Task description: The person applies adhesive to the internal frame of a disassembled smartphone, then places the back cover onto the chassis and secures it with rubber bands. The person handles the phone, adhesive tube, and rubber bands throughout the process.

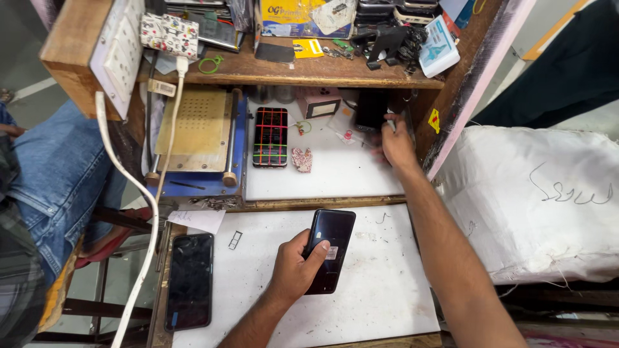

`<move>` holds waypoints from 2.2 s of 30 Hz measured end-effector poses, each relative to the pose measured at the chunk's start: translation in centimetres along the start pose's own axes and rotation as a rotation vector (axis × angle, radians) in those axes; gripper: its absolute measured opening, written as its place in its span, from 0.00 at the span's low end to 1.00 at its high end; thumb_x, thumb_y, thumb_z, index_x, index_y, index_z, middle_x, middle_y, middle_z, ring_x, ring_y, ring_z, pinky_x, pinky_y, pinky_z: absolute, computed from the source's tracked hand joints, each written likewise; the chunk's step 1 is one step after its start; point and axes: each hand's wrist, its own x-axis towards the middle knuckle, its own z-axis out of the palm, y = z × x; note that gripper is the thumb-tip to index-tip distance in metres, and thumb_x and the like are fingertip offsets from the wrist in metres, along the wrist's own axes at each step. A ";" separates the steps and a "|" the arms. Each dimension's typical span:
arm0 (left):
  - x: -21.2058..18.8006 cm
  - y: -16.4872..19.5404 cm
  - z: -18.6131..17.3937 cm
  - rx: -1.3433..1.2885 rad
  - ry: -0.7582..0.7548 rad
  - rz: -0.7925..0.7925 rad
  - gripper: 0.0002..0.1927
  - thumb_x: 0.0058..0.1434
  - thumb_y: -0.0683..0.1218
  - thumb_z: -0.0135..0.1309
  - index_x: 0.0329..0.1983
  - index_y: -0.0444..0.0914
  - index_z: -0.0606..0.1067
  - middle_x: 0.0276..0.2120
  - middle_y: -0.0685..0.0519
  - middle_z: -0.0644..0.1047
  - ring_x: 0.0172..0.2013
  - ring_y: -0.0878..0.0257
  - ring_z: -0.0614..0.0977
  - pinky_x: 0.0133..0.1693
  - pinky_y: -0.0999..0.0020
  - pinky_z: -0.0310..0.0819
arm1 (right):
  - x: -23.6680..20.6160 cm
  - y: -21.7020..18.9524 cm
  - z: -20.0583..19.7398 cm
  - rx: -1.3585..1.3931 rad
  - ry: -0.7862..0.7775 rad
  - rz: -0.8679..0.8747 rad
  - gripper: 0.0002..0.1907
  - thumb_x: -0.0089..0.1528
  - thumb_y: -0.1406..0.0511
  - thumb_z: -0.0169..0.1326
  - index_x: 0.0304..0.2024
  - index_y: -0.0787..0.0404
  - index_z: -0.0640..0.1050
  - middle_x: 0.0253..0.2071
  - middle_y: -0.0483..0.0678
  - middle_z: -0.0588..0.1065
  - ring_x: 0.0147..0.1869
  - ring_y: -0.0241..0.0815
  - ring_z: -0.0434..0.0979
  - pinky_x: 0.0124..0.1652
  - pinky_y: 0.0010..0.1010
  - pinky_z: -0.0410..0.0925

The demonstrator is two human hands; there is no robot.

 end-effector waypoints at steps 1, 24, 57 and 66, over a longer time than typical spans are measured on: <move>0.0 0.1 -0.1 -0.008 0.009 -0.001 0.13 0.67 0.49 0.52 0.41 0.33 0.78 0.26 0.52 0.82 0.26 0.68 0.83 0.28 0.71 0.80 | -0.7 -0.4 -0.4 -0.210 -0.003 -0.051 0.17 0.67 0.60 0.45 0.57 0.55 0.70 0.26 0.50 0.78 0.25 0.43 0.78 0.25 0.34 0.69; 0.4 -0.4 -0.2 -0.004 0.050 0.005 0.12 0.67 0.47 0.53 0.41 0.33 0.78 0.27 0.52 0.82 0.28 0.68 0.82 0.31 0.71 0.78 | 3.8 -5.6 6.9 -0.761 0.035 -0.448 0.17 0.62 0.57 0.52 0.53 0.45 0.82 0.44 0.53 0.81 0.46 0.58 0.81 0.48 0.46 0.73; 0.3 -0.6 -0.2 -0.017 0.037 -0.012 0.12 0.66 0.47 0.53 0.41 0.32 0.78 0.26 0.52 0.81 0.26 0.68 0.81 0.28 0.70 0.78 | 4.2 -10.2 9.4 0.620 -0.376 0.013 0.14 0.68 0.61 0.50 0.55 0.55 0.74 0.51 0.48 0.78 0.57 0.48 0.77 0.46 0.38 0.74; 0.3 0.0 -0.2 -0.023 0.031 0.015 0.12 0.67 0.47 0.53 0.41 0.32 0.78 0.27 0.52 0.82 0.27 0.68 0.82 0.30 0.71 0.78 | 4.0 -10.8 12.2 -0.874 -0.026 -0.795 0.23 0.68 0.53 0.50 0.59 0.58 0.76 0.61 0.61 0.73 0.66 0.61 0.70 0.63 0.48 0.62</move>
